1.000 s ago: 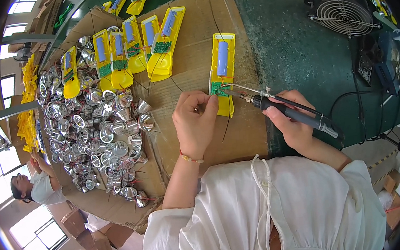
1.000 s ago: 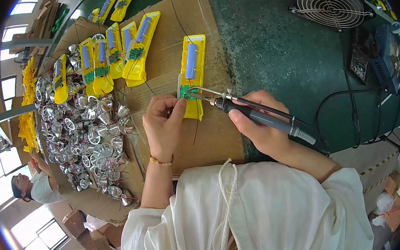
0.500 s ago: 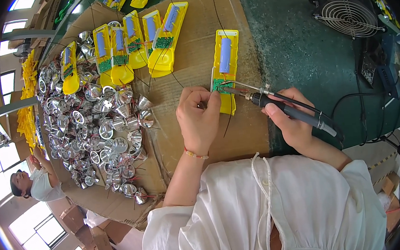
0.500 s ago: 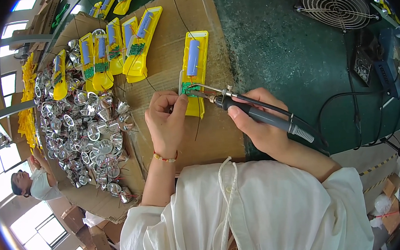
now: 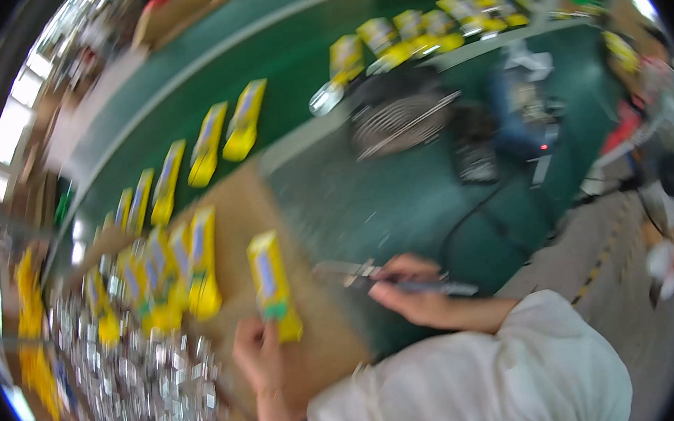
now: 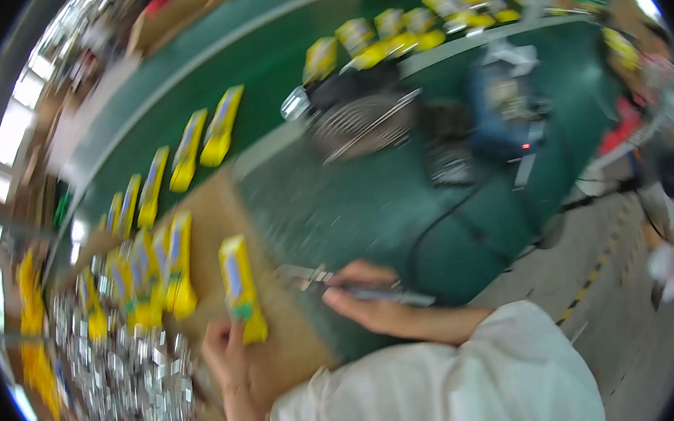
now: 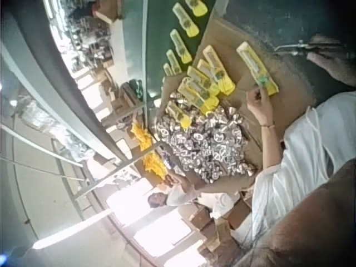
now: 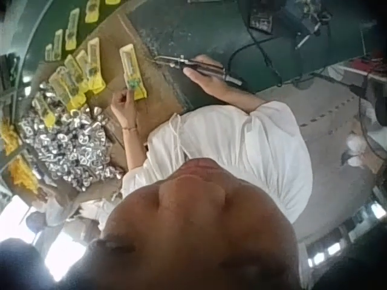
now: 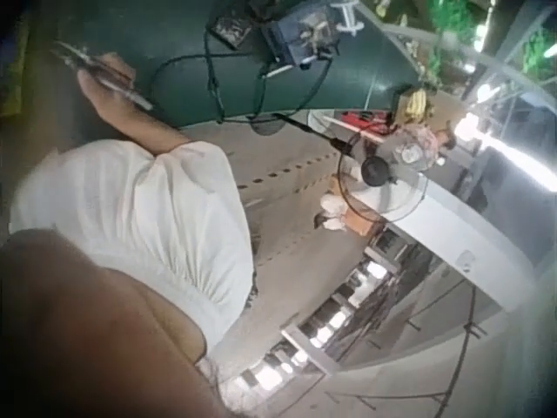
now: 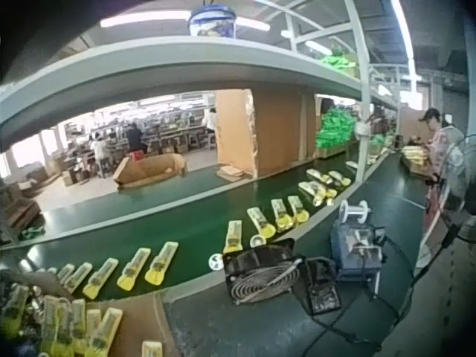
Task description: Soldering electrical wires to LED circuit boards for handheld lighting devices.
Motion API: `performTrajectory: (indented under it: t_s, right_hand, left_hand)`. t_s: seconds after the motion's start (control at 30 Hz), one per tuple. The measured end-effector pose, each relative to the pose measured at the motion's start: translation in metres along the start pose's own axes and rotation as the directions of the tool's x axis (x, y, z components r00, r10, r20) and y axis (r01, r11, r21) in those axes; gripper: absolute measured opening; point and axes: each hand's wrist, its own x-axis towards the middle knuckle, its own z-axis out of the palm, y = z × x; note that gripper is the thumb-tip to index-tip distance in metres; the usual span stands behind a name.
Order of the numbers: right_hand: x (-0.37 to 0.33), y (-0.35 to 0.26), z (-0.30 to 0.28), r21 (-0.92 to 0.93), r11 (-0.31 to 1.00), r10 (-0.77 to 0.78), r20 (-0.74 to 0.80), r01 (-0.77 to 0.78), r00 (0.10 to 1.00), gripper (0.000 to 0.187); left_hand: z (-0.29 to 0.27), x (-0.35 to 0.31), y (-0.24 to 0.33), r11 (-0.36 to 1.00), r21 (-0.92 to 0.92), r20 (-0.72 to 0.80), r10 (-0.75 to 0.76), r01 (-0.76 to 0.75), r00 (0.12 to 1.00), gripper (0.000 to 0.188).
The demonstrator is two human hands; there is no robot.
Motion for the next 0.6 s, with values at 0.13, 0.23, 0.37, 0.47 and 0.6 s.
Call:
performTrajectory:
  t_s: [0.13,0.23,0.37,0.47,0.6]
  right_hand:
    - [0.010,-0.008,-0.029,0.027,1.000,-0.012,0.022,0.011,1.000,0.017]
    - [0.009,0.002,-0.050,-0.094,0.988,-0.122,-0.003,0.121,0.993,0.019]
    - [0.017,0.006,-0.052,-0.020,0.999,-0.046,-0.116,0.044,0.992,0.020]
    - [0.018,0.012,-0.045,-0.007,1.000,0.004,-0.183,-0.005,0.983,0.020]
    - [0.015,0.007,-0.041,0.052,0.994,0.104,-0.069,-0.101,0.992,0.020]
  left_hand:
    - [-0.023,-0.001,0.009,0.985,-0.154,0.010,-0.075,0.076,0.997,0.017]
    - [-0.033,0.028,-0.030,0.887,0.441,0.464,-0.358,0.139,0.810,0.067]
    - [0.014,0.063,0.064,0.945,0.238,0.216,0.174,-0.225,0.961,0.018]
    - [0.055,0.133,0.096,0.875,0.349,0.262,0.252,-0.335,0.932,0.017]
    - [0.123,0.222,0.124,0.797,0.404,0.213,0.396,-0.450,0.893,0.020]
